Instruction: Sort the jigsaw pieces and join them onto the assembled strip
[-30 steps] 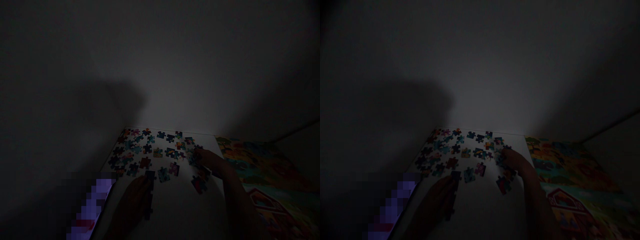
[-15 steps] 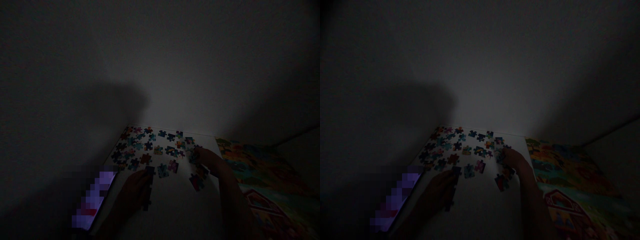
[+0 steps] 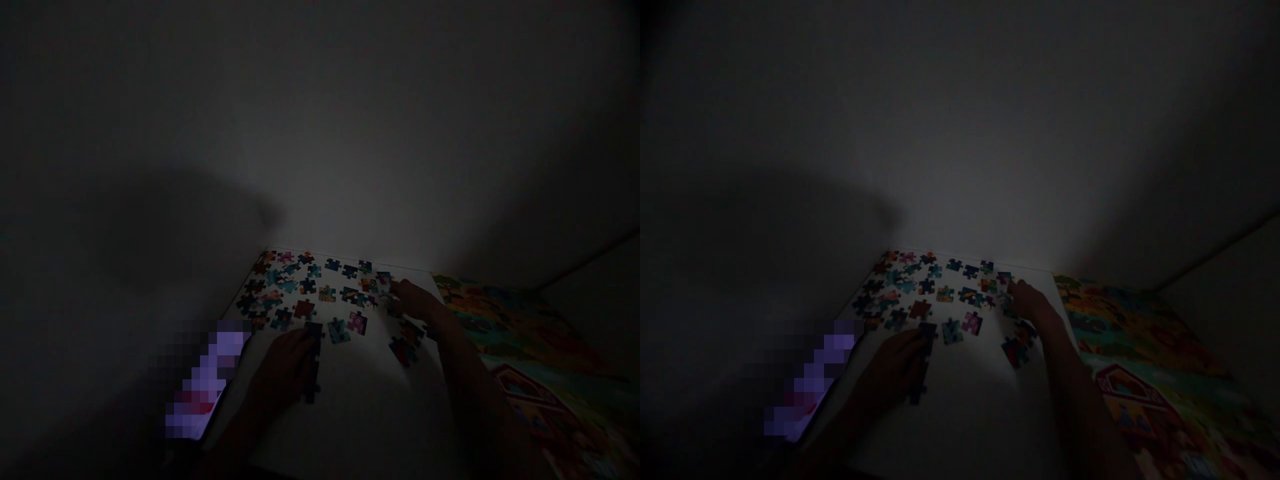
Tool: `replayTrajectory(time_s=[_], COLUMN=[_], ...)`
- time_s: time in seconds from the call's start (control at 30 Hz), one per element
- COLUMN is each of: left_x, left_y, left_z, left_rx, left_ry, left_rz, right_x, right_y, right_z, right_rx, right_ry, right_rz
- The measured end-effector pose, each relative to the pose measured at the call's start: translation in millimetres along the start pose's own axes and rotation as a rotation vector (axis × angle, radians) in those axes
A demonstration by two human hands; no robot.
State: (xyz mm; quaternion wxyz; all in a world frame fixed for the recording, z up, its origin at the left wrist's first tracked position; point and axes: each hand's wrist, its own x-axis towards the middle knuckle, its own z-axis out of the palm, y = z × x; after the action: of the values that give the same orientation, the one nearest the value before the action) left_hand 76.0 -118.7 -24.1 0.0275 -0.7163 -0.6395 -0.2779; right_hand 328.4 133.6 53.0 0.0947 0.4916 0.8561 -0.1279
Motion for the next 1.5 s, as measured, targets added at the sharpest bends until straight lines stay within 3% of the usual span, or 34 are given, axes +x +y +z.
replayTrajectory(time_s=[0.17, 0.37, 0.57, 0.77, 1.0, 1.5], left_x=[1.2, 2.9, 3.1, 4.5, 3.8, 2.6], left_y=[2.0, 3.4, 2.8, 3.5, 3.3, -0.3], left_z=[-0.2, -3.6, -2.2, -3.4, -1.8, 1.0], left_rx=[-0.043, -0.069, -0.086, -0.081, -0.074, -0.072], left_ry=[-0.026, -0.032, -0.029, -0.032, -0.03, -0.004], left_rz=[-0.01, -0.024, -0.007, 0.001, -0.013, 0.005], right_x=[10.8, 25.6, 39.7, 51.4, 53.4, 59.9], right_y=[-46.3, -67.1, -104.8, -148.4, -145.8, -141.8], right_z=[4.2, 8.8, 24.2, 54.8, 78.1, 79.3], right_rx=[0.081, 0.067, 0.155, 0.202, 0.224, 0.304], right_ry=[0.08, 0.107, 0.11, 0.35, 0.404, 0.476], right_rz=[-0.203, -0.179, -0.33, -0.426, -0.472, -0.461])
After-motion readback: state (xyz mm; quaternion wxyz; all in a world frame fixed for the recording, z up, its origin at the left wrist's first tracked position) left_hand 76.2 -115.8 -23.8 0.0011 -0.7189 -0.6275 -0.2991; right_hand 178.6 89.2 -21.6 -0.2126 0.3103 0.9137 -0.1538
